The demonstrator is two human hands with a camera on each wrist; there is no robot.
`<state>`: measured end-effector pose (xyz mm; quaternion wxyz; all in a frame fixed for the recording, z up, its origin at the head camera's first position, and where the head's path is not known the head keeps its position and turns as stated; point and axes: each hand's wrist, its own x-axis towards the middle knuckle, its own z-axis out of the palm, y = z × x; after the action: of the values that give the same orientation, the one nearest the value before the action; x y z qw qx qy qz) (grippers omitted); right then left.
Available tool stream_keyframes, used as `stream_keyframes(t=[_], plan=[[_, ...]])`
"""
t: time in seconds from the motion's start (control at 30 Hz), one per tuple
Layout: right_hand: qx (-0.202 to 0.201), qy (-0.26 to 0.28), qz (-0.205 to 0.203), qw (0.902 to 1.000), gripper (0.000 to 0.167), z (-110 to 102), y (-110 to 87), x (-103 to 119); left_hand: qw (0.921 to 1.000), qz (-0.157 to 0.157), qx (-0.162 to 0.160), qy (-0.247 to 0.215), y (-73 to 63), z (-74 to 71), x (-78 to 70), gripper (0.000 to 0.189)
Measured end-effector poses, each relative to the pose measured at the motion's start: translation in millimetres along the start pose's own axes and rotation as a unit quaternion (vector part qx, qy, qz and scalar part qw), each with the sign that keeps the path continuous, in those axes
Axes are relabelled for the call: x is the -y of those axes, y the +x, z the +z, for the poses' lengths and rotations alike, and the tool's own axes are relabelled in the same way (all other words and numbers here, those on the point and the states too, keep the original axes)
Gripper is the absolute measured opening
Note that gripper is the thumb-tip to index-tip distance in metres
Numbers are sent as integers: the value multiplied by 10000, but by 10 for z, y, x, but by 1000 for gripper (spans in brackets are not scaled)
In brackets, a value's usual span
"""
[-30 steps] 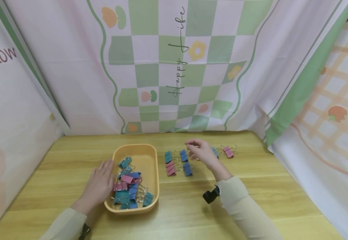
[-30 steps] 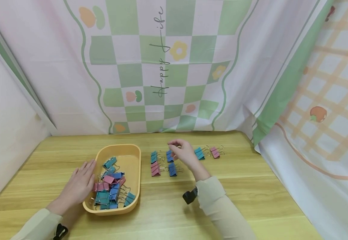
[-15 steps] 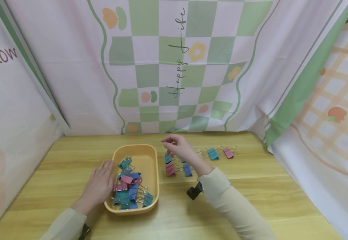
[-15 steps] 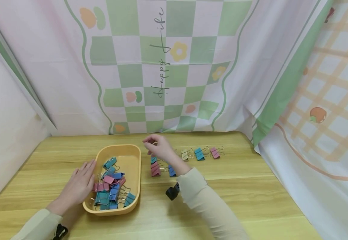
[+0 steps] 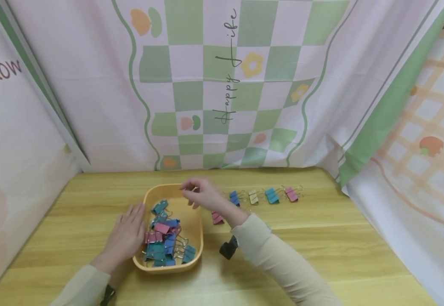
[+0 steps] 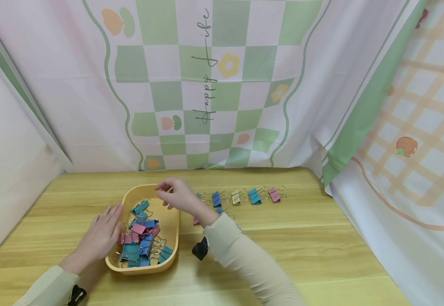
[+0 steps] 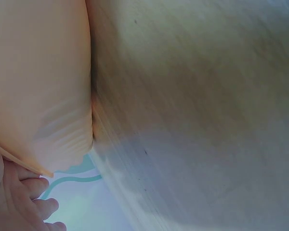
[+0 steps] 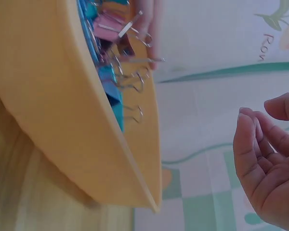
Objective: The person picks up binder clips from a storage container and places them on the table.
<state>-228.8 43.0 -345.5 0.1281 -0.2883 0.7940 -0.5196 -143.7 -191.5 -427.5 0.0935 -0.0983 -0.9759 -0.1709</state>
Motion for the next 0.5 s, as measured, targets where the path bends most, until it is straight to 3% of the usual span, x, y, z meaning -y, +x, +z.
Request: stream_keyframes(t=[0.23,0.5], plan=[[362,108,-64,9993,17,244,60,-4,10000,-21,11,14,-4,-17,-5,51],[481,170,-61,9987,14,430,95,-64,10000,-9,32,-8,-1,-4,5,50]])
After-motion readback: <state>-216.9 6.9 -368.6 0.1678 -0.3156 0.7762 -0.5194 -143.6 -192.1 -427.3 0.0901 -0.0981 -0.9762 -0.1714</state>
